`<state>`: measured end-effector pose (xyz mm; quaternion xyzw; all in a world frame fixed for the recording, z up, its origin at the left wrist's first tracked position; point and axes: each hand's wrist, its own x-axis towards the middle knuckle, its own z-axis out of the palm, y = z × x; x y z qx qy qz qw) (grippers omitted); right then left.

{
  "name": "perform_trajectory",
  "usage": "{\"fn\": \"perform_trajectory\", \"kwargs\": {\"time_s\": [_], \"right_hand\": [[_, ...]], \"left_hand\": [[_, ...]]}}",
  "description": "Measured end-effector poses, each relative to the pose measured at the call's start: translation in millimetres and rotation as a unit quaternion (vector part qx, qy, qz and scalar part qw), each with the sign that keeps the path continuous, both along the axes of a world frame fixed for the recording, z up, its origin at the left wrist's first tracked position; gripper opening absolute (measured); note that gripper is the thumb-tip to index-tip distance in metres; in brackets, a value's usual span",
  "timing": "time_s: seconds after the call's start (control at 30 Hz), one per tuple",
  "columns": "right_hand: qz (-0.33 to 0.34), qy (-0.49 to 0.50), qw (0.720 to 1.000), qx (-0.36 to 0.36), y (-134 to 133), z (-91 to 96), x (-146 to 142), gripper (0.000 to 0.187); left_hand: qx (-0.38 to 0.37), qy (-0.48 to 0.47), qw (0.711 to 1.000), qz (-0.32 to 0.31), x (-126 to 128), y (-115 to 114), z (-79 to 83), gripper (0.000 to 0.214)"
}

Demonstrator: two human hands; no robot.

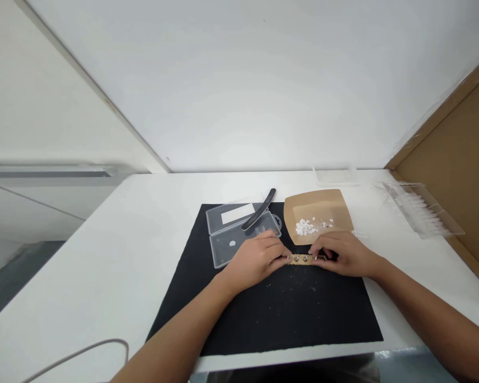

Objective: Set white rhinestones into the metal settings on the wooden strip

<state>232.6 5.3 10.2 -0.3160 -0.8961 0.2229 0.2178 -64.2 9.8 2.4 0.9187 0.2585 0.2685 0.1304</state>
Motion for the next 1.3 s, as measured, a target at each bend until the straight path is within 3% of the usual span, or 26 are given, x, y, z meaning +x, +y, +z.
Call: {"fn": "perform_trajectory", "kwargs": {"time_s": [0.53, 1.3], "right_hand": [[0.001, 0.001, 1.0, -0.008, 0.1, -0.1, -0.1, 0.013], [0.0, -0.007, 1.0, -0.018, -0.1, 0.1, 0.6, 0.013]], "left_hand": [[0.04, -0.027, 0.999, -0.006, 1.8, 0.1, -1.1, 0.032], [-0.017, -0.044, 0.999, -0.004, 0.3, 0.1, -3.2, 0.012]]}}
